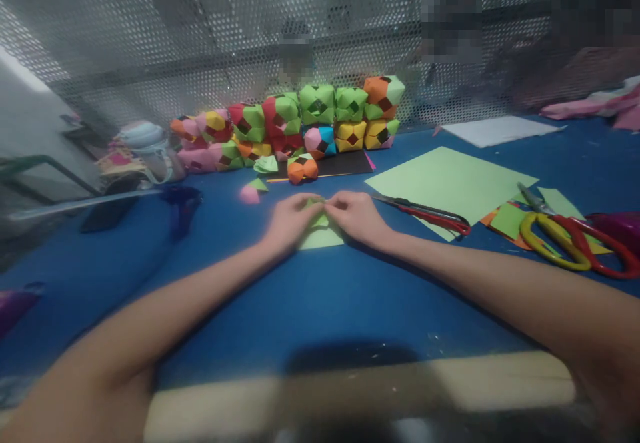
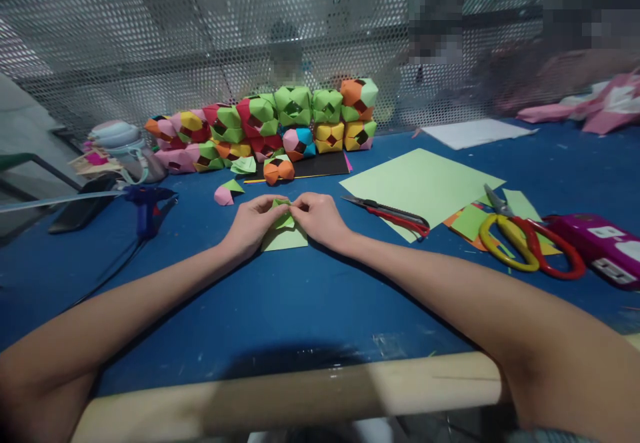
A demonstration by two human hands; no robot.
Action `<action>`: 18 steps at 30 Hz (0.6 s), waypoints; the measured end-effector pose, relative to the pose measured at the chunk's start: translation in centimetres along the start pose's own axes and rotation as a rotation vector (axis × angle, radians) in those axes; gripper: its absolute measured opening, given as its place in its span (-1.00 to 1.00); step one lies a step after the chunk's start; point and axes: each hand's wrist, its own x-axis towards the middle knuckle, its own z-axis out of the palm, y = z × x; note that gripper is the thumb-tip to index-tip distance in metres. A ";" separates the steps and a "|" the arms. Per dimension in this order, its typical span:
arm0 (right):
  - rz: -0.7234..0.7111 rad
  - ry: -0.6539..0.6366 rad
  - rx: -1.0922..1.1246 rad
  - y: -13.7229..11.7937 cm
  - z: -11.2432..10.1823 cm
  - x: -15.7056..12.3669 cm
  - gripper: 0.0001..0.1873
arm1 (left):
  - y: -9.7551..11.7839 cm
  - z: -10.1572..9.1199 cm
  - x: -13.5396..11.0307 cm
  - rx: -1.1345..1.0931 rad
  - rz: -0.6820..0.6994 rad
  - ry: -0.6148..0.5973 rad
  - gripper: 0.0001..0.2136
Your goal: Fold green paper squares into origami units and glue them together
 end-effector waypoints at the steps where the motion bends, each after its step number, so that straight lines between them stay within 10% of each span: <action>1: 0.004 -0.007 0.013 0.0 0.0 0.0 -0.85 | 0.1 0.0 0.0 -0.005 -0.003 0.000 -0.82; 8: 0.180 0.005 0.231 -0.1 -0.4 0.3 -0.55 | -0.5 0.1 0.6 -0.257 -0.060 0.059 -0.89; 18: 0.103 -0.023 0.116 -0.4 0.1 0.2 -0.87 | -1.0 -0.2 0.6 0.037 0.052 0.046 -0.86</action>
